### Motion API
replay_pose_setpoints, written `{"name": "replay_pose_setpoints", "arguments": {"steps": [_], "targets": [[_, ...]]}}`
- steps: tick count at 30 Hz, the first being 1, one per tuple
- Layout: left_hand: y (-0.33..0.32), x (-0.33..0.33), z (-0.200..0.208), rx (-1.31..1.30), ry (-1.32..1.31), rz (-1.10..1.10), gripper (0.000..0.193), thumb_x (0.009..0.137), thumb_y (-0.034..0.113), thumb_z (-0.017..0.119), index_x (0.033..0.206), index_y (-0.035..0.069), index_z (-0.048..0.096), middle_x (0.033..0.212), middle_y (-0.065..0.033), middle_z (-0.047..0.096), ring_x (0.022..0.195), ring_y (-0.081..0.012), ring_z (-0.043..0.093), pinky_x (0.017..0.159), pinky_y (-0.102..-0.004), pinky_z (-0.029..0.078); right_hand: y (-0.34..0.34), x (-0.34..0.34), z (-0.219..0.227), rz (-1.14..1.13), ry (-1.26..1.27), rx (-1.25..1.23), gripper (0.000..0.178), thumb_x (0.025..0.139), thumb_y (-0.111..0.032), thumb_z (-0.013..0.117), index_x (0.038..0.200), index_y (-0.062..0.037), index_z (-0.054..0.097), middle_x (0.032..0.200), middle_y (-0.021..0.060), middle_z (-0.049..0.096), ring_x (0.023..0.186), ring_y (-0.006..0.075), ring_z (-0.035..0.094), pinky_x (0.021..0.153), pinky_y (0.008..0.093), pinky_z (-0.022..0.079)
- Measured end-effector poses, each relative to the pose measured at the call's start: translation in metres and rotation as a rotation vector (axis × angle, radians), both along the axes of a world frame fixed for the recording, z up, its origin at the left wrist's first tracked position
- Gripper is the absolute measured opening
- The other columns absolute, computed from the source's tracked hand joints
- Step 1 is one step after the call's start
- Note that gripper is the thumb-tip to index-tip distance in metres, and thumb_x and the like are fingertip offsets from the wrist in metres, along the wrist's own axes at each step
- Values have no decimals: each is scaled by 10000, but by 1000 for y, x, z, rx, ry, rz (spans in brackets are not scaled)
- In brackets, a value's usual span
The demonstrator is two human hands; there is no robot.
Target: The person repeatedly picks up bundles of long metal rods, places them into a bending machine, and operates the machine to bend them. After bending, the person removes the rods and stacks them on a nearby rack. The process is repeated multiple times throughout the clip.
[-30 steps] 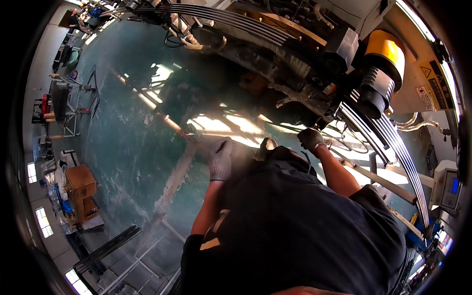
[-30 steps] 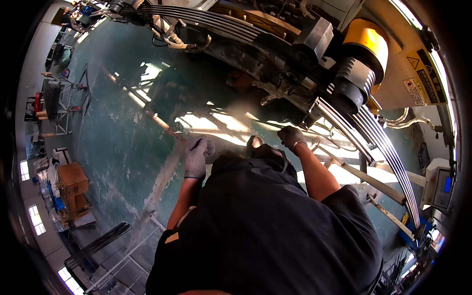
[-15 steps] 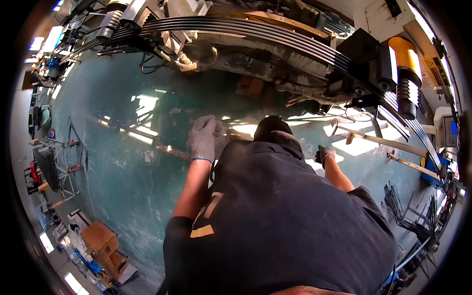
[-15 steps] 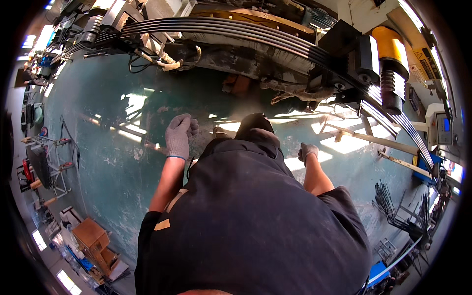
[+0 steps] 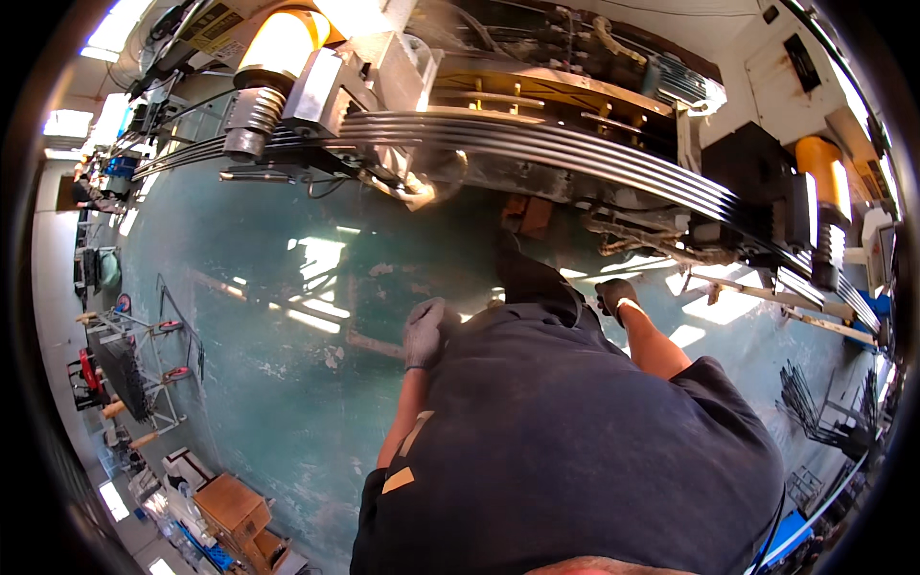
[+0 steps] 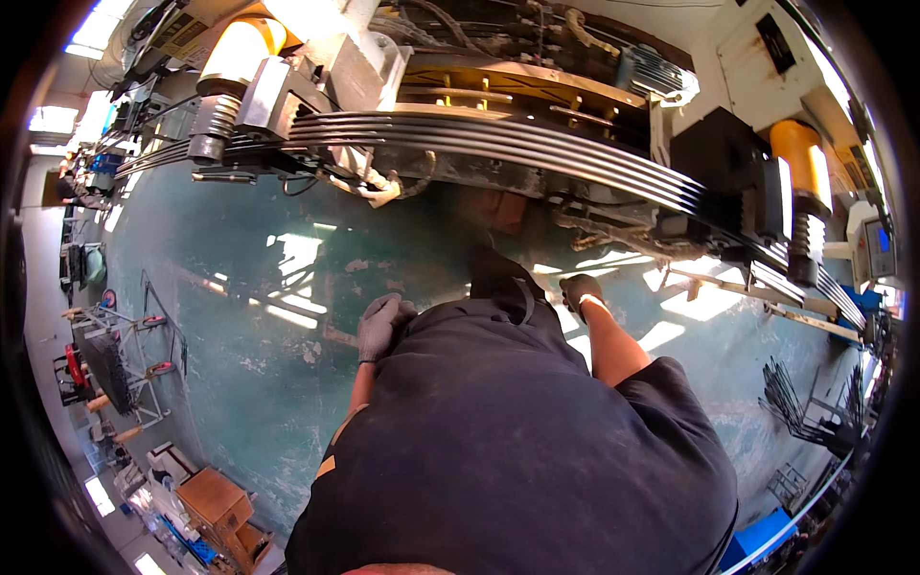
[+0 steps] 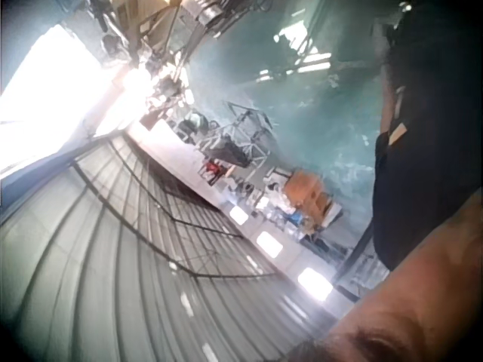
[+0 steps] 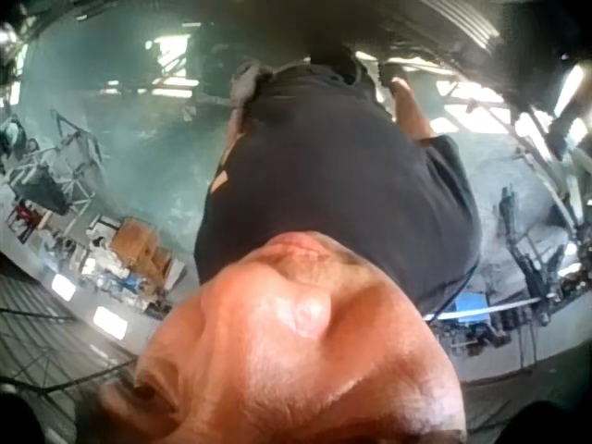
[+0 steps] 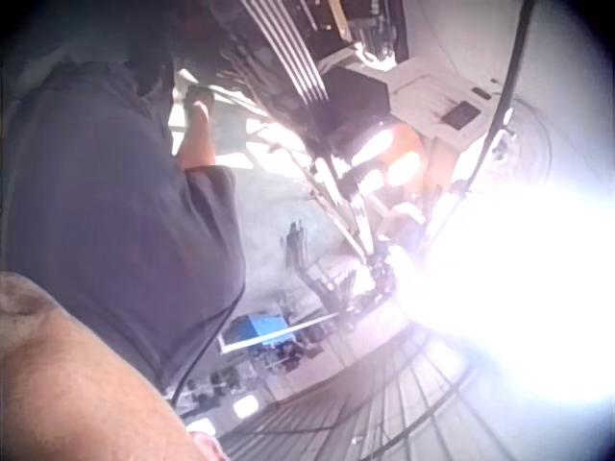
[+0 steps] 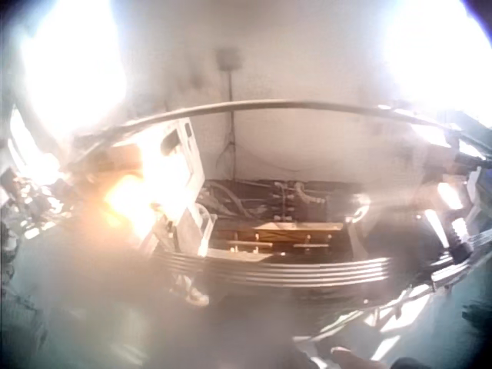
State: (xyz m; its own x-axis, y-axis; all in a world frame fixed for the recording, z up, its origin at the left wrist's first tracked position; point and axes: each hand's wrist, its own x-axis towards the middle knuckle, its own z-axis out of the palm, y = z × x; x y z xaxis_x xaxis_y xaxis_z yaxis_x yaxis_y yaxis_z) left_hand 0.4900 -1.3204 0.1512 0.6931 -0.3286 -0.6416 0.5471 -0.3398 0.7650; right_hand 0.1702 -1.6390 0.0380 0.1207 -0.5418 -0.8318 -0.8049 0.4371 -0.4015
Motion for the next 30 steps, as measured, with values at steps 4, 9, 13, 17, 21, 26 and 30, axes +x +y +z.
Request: {"name": "replay_pose_setpoints", "arguments": {"steps": [4,9,13,17,21,26,30], "targets": [[-13,62,35,-58,5,184,296,1020,189,632,1229,-19,621,982,-123,703,843,-220,700,757,-341,590,-31,100,32,96,-93,-94,267,952,-232,677,995,28,718,782,71,692,612,156,649,552,343,545],[-67,102,86,-112,2,191,297,1014,200,642,1201,-30,616,986,-133,700,829,-207,688,734,-345,589,-38,159,22,143,-176,-119,285,944,-247,701,1039,18,748,814,85,723,612,145,679,559,330,562],[-67,125,73,-230,104,-28,264,1013,170,622,1191,-25,624,965,-130,705,800,-212,688,720,-356,594,-24,174,30,225,-64,-85,290,937,-248,700,1044,18,746,812,85,723,615,149,686,547,328,558],[-35,145,17,-158,19,-234,225,1009,144,604,1168,-13,626,947,-124,708,777,-212,686,715,-361,599,-5,160,27,52,-72,-53,272,929,-233,691,1019,21,728,783,77,697,591,140,655,525,317,539],[4,188,-22,-61,-459,-572,208,1017,167,602,1129,-7,624,944,-125,709,775,-203,684,711,-349,591,41,139,16,-279,-133,-68,228,925,-212,677,984,8,700,789,69,672,578,137,619,515,309,522],[4,222,37,-6,38,-468,129,984,138,593,973,48,684,841,-56,681,706,-156,647,633,-299,523,170,95,-30,-460,-66,1,229,983,-288,642,1072,-86,703,811,41,679,637,181,652,544,355,529],[52,247,-4,43,142,-453,167,999,132,596,1104,9,639,863,-95,688,714,-199,678,614,-330,559,274,102,-14,-55,291,56,313,932,-333,702,990,-38,786,829,66,766,652,211,703,624,362,562]]}}
